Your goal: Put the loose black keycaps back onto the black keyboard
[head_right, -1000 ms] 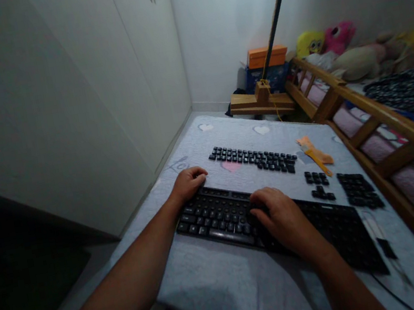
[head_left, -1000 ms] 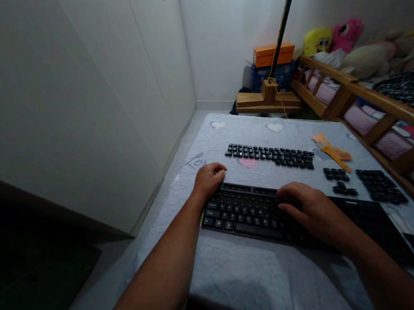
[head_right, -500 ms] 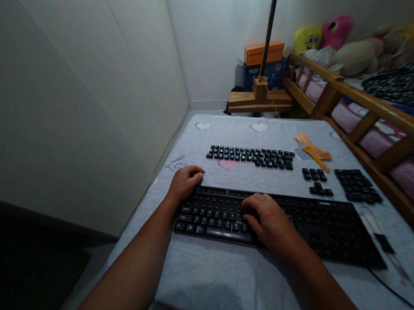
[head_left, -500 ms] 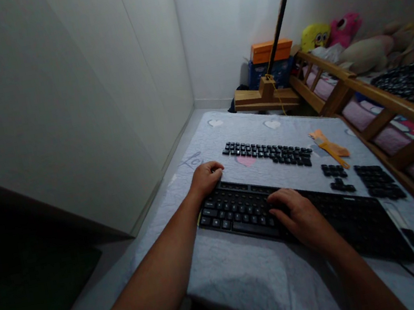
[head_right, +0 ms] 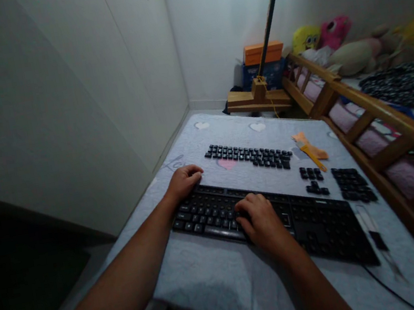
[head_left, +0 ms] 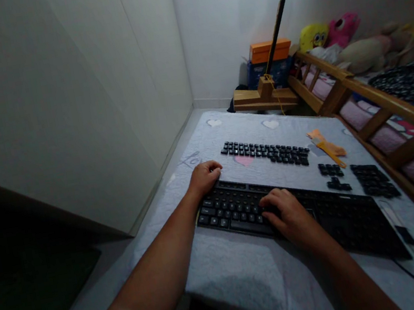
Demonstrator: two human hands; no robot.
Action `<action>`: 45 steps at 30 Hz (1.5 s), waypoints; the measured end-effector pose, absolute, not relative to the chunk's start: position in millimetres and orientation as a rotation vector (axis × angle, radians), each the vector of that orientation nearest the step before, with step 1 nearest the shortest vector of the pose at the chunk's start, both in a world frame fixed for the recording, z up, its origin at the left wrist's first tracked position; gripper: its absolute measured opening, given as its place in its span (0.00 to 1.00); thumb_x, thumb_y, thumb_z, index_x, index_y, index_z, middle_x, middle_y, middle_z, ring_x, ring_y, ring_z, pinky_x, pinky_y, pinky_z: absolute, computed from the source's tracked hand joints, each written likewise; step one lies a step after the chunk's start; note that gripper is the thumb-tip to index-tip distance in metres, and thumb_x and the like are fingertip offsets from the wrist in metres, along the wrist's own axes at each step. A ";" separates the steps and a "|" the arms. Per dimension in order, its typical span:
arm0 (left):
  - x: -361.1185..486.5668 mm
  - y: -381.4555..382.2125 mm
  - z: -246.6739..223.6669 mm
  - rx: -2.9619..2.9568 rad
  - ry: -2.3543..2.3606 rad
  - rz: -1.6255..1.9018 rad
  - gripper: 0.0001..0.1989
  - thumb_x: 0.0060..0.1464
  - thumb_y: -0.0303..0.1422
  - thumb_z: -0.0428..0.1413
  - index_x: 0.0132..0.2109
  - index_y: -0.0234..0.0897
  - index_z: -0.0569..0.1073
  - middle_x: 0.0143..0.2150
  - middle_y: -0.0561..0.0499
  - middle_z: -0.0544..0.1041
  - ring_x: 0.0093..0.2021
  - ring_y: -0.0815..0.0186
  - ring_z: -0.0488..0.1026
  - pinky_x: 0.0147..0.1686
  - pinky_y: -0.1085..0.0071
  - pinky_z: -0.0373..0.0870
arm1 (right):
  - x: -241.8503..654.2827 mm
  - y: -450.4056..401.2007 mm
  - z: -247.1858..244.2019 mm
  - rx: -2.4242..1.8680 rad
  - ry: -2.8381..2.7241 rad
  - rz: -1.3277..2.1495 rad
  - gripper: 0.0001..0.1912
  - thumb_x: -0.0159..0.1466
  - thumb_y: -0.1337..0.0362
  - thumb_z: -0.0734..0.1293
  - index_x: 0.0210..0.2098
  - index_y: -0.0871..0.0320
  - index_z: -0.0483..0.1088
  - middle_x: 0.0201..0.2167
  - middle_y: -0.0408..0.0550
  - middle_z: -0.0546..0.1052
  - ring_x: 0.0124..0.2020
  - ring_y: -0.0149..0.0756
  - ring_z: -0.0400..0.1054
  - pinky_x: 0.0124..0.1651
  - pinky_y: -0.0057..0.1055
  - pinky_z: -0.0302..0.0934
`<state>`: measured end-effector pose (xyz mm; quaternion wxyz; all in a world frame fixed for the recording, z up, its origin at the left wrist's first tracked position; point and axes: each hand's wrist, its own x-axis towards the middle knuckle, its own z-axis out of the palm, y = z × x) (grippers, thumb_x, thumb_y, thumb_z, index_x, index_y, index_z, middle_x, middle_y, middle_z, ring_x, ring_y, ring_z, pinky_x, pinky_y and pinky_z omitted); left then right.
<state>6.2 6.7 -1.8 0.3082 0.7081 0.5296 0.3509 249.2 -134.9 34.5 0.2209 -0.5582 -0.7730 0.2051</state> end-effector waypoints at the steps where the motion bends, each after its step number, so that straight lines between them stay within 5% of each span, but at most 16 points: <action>1: 6.1 6.9 -2.0 1.871 1.400 0.928 0.12 0.49 0.32 0.53 0.37 0.35 0.80 0.34 0.50 0.81 0.37 0.63 0.76 0.39 0.70 0.70 | 248.9 -134.8 34.2 -1.551 -2.141 0.564 0.07 0.61 0.72 0.66 0.38 0.56 0.71 0.39 0.49 0.73 0.44 0.43 0.65 0.49 0.42 0.60; 19: 6.6 7.0 -2.0 1.856 1.407 0.914 0.12 0.49 0.33 0.53 0.38 0.36 0.80 0.34 0.50 0.81 0.37 0.64 0.76 0.41 0.70 0.71 | 249.9 -134.0 34.6 -1.554 -2.177 0.566 0.10 0.66 0.69 0.61 0.38 0.55 0.74 0.38 0.49 0.74 0.42 0.42 0.65 0.47 0.40 0.59; 45: 6.3 8.0 -2.4 1.855 1.415 0.906 0.13 0.49 0.34 0.53 0.38 0.35 0.80 0.33 0.50 0.80 0.36 0.64 0.76 0.39 0.70 0.71 | 246.8 -135.2 32.3 -1.514 -2.098 0.563 0.07 0.60 0.74 0.65 0.33 0.54 0.69 0.35 0.47 0.74 0.40 0.41 0.63 0.45 0.38 0.58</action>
